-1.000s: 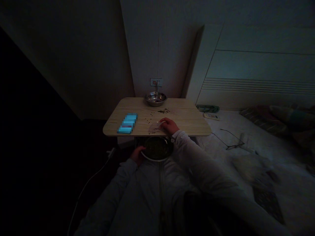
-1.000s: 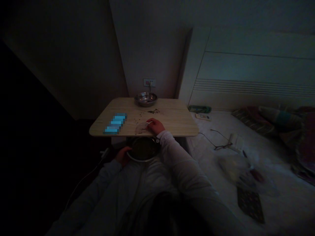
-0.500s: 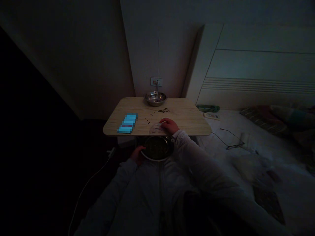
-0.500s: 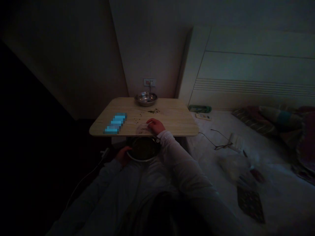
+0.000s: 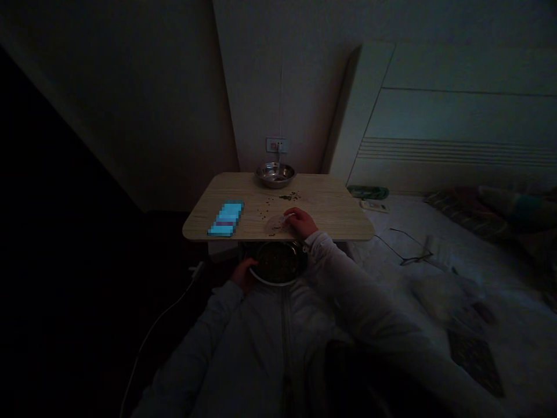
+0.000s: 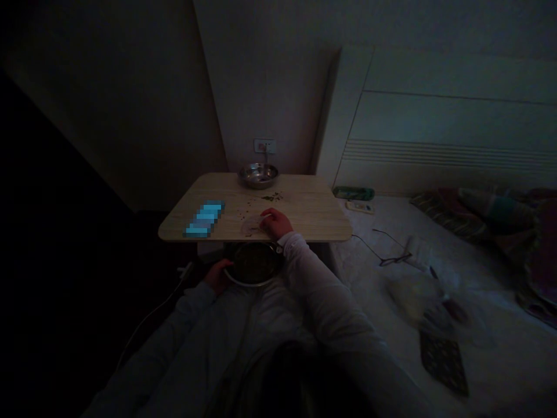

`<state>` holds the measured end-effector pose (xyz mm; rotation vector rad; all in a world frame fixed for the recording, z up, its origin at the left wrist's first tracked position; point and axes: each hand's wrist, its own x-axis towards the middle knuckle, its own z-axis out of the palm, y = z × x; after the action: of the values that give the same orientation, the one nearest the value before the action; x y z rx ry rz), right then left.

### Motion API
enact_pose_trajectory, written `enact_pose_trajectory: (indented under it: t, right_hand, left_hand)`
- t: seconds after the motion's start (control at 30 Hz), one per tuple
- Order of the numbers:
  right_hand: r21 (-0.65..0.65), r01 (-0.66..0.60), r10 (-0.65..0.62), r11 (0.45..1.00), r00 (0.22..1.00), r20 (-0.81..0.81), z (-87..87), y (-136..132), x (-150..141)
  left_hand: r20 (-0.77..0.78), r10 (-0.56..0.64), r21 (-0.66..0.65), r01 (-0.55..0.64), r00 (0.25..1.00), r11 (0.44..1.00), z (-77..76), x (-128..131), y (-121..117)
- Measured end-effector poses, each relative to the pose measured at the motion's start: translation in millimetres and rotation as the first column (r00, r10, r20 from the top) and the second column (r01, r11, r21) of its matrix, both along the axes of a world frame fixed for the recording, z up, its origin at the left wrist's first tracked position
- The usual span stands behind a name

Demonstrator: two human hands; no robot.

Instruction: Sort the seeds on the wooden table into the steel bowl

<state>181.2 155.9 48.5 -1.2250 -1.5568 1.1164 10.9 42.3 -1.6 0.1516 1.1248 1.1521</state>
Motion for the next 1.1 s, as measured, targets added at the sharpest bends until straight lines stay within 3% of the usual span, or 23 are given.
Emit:
enact_pose_trajectory:
  t: [0.73, 1.1]
  right_hand:
    - [-0.046, -0.045, 0.044, 0.998, 0.999, -0.029, -8.8, 6.4, 1.3]
    - [-0.044, -0.028, 0.027, 0.999, 0.999, -0.016, -0.2, 0.5, 0.6]
  left_hand:
    - [0.001, 0.006, -0.001, -0.006, 1.0, 1.0, -3.0, -1.7, 0.7]
    - [0.03, -0.001, 0.019, 0.0, 1.0, 1.0, -9.3, -3.2, 2.7]
